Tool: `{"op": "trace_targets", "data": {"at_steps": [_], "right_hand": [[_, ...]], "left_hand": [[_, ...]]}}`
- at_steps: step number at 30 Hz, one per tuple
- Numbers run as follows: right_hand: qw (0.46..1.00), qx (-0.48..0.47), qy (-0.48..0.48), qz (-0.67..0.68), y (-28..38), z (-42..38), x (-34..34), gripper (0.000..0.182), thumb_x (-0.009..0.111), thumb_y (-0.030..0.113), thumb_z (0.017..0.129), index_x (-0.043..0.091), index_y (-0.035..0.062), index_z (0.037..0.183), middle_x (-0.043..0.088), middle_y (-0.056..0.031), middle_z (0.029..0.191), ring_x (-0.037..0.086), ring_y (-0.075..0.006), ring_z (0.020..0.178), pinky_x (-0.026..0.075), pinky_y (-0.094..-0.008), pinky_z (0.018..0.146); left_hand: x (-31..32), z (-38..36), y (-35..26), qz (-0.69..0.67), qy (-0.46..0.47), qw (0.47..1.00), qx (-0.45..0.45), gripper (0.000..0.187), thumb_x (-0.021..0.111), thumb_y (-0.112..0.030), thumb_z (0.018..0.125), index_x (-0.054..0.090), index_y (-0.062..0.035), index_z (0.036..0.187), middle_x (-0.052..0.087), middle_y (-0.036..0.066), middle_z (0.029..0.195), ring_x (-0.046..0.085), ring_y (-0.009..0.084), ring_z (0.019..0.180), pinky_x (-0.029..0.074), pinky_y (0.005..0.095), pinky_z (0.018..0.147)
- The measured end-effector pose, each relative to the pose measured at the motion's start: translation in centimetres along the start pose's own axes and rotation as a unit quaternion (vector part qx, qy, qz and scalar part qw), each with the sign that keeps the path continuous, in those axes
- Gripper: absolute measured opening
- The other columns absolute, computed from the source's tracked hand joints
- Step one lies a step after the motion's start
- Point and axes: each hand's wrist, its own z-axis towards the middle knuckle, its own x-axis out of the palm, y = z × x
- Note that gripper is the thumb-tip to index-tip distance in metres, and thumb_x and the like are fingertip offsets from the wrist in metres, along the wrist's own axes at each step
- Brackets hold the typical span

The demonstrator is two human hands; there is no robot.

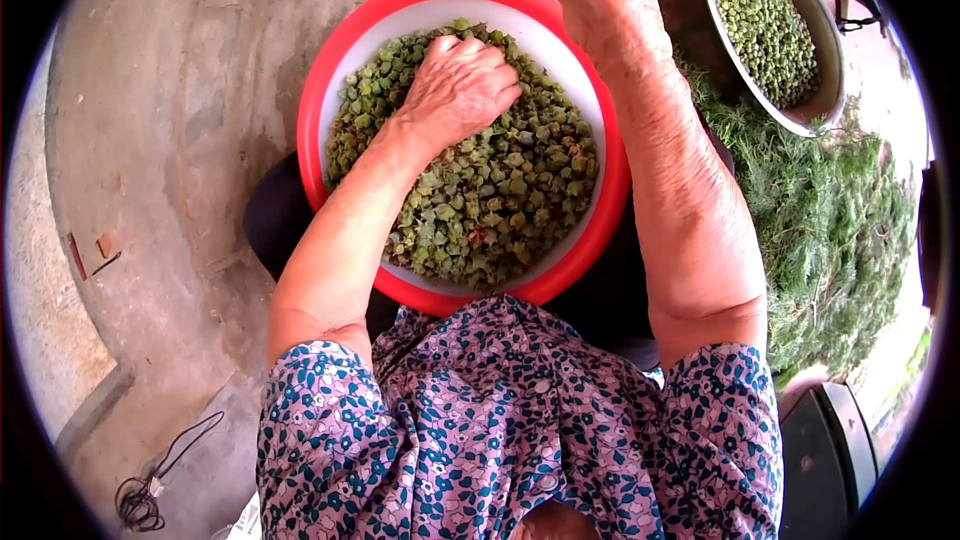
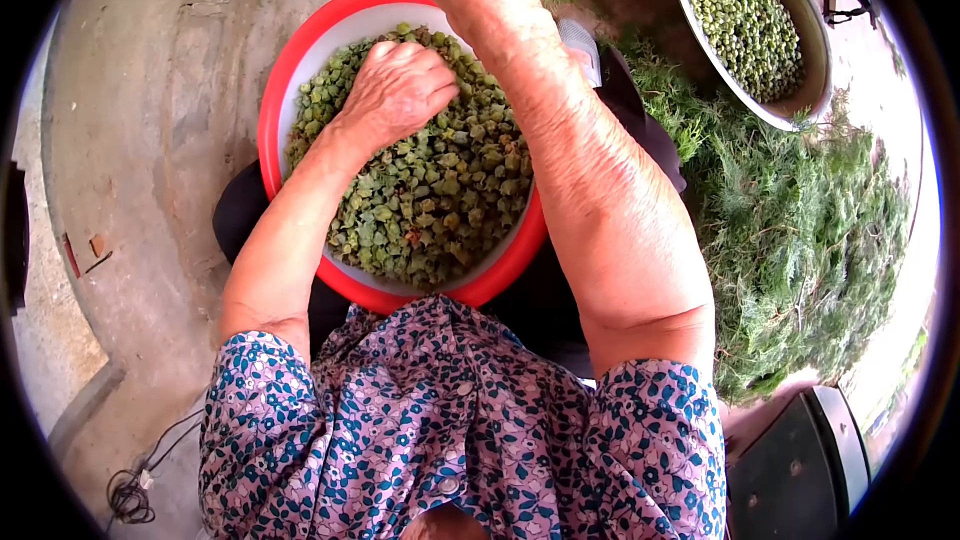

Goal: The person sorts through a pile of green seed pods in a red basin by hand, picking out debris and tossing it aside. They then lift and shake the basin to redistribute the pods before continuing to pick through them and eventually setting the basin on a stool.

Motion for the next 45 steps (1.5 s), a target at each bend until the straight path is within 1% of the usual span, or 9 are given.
{"op": "trace_targets", "data": {"at_steps": [9,17,30,32,34,35,36,40,45], "right_hand": [[1.0,-0.008,0.011,0.029,-0.5,-0.1,-0.1,0.013,0.057,0.005,0.088,0.065,-0.0048,0.091,0.062,-0.0049,0.072,0.055,-0.0099,0.06,0.045,-0.0238,0.055],[0.999,-0.01,0.035,0.036,-1.2,0.2,0.2,0.012,0.055,0.005,0.089,0.064,-0.0034,0.089,0.061,-0.0041,0.071,0.055,-0.0096,0.061,0.045,-0.0238,0.056],[0.999,-0.009,0.041,0.027,-1.3,0.1,0.3,0.013,0.056,0.004,0.088,0.065,-0.0047,0.09,0.061,-0.0041,0.069,0.054,-0.0089,0.059,0.044,-0.023,0.054],[0.999,-0.008,0.04,0.03,-1.6,0.2,0.5,0.013,0.056,0.004,0.088,0.065,-0.0045,0.091,0.061,-0.0047,0.07,0.054,-0.0092,0.059,0.044,-0.0229,0.055],[0.998,0.001,0.063,-0.006,-1.5,0.0,0.6,0.013,0.057,0.004,0.088,0.065,-0.0046,0.091,0.062,-0.0051,0.07,0.054,-0.0094,0.059,0.044,-0.0229,0.055],[0.995,0.012,0.084,-0.043,-1.4,-0.2,0.6,0.012,0.057,0.004,0.087,0.065,-0.0046,0.092,0.062,-0.0055,0.071,0.054,-0.0095,0.059,0.045,-0.0229,0.055],[0.978,-0.019,0.11,-0.177,-1.6,-0.5,0.4,0.028,0.061,0.009,0.078,0.067,0.0006,0.103,0.07,-0.0128,0.087,0.067,-0.0184,0.075,0.053,-0.0305,0.071],[0.9,-0.101,0.336,-0.258,-2.6,-0.8,1.3,0.045,0.067,0.0,0.074,0.058,-0.002,0.118,0.067,-0.0133,0.104,0.063,-0.0204,0.094,0.051,-0.0313,0.084],[0.88,-0.088,0.375,-0.276,-3.3,-2.5,3.5,0.048,0.071,0.003,0.072,0.056,-0.0066,0.116,0.067,-0.016,0.098,0.064,-0.0188,0.088,0.052,-0.0305,0.081]], "left_hand": [[-3.3,-6.7,-1.9,-0.053,-0.035,0.99,-0.124,0.02,0.064,-0.018,0.083,0.066,-0.0103,0.101,0.058,0.004,0.116,0.05,0.0248,0.113,0.038,0.0403,0.094],[-4.6,-9.0,-3.5,0.02,-0.13,0.967,-0.219,0.02,0.07,-0.012,0.075,0.07,-0.0091,0.095,0.057,0.006,0.122,0.052,0.0264,0.111,0.036,0.039,0.095],[-1.9,-4.9,-4.8,-0.211,-0.132,0.953,-0.174,0.013,0.075,-0.008,0.069,0.07,-0.0071,0.082,0.057,0.01,0.124,0.047,0.0304,0.121,0.035,0.0406,0.104],[-2.6,-5.2,-4.6,-0.333,-0.227,0.885,-0.232,0.011,0.073,-0.002,0.072,0.07,-0.0056,0.081,0.062,0.01,0.115,0.06,0.0229,0.101,0.051,0.0345,0.087],[-3.6,-5.9,-4.2,-0.622,-0.295,0.658,-0.305,0.012,0.071,0.0,0.077,0.069,-0.0029,0.089,0.065,0.008,0.107,0.061,0.0158,0.094,0.05,0.0286,0.086],[-4.1,-6.1,-4.1,-0.636,-0.327,0.612,-0.338,0.011,0.067,-0.001,0.083,0.068,-0.0011,0.094,0.066,0.006,0.097,0.061,0.012,0.088,0.05,0.0262,0.083],[-4.6,-6.4,-3.7,-0.651,-0.336,0.584,-0.35,0.011,0.066,-0.006,0.086,0.067,-0.0021,0.096,0.066,0.003,0.091,0.06,0.0116,0.085,0.049,0.0267,0.079],[-5.0,-7.0,-3.2,-0.691,-0.382,0.514,-0.334,0.012,0.065,-0.009,0.088,0.064,-0.0017,0.097,0.064,0.003,0.091,0.06,0.012,0.082,0.049,0.0274,0.075],[-5.5,-6.4,-3.7,-0.692,-0.424,0.494,-0.313,0.01,0.061,-0.01,0.09,0.062,-0.0016,0.096,0.063,0.003,0.091,0.059,0.0123,0.079,0.05,0.0277,0.074]]}}
